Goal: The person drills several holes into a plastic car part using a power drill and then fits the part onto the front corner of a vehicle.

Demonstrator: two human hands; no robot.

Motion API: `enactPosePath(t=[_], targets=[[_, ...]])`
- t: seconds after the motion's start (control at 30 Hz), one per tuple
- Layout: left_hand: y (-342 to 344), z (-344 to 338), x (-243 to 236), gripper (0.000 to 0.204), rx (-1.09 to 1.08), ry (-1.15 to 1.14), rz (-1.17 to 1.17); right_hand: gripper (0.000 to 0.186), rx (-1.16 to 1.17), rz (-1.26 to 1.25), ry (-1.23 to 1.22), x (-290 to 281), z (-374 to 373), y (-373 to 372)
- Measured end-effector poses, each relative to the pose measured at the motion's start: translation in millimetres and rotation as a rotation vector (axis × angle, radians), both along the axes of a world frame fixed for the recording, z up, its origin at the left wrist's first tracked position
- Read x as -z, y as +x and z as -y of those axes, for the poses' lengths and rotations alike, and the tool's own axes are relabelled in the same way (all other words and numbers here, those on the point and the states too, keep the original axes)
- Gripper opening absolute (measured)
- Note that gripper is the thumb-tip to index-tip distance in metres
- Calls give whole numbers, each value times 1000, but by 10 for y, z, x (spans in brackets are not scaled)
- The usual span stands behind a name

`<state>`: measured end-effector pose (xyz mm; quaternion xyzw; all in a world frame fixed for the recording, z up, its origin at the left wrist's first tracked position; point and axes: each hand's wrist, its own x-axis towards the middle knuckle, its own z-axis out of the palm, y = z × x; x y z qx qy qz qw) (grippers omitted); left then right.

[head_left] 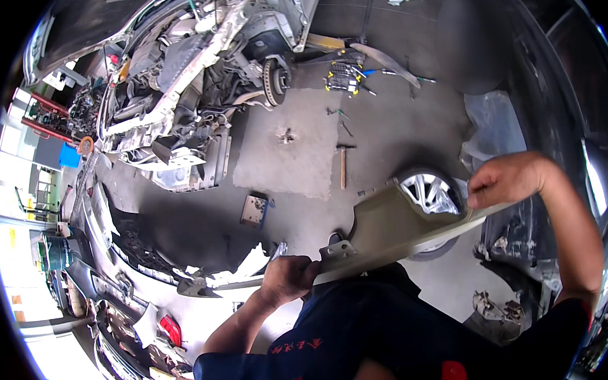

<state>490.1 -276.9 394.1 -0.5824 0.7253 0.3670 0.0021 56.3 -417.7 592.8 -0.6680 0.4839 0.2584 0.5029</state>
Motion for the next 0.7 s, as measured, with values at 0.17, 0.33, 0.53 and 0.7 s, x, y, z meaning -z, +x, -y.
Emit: enactPosePath(t=[0.17,0.33,0.53,0.7], targets=[[140,848,-276,32,-172,-188,-139,45,-61,-30,-781,-643,1020,158],[420,1918,-265,26,-306,-338,-365,30,503,641,-1753,-833,2121,-524],[392,3117,-1067,36,-365,-315,-453,35,858,723,-751,402,3586,-448],[239,4259,-1393,25,-217,-266,-348,55,1145,680,-86,2242,4696,-63]])
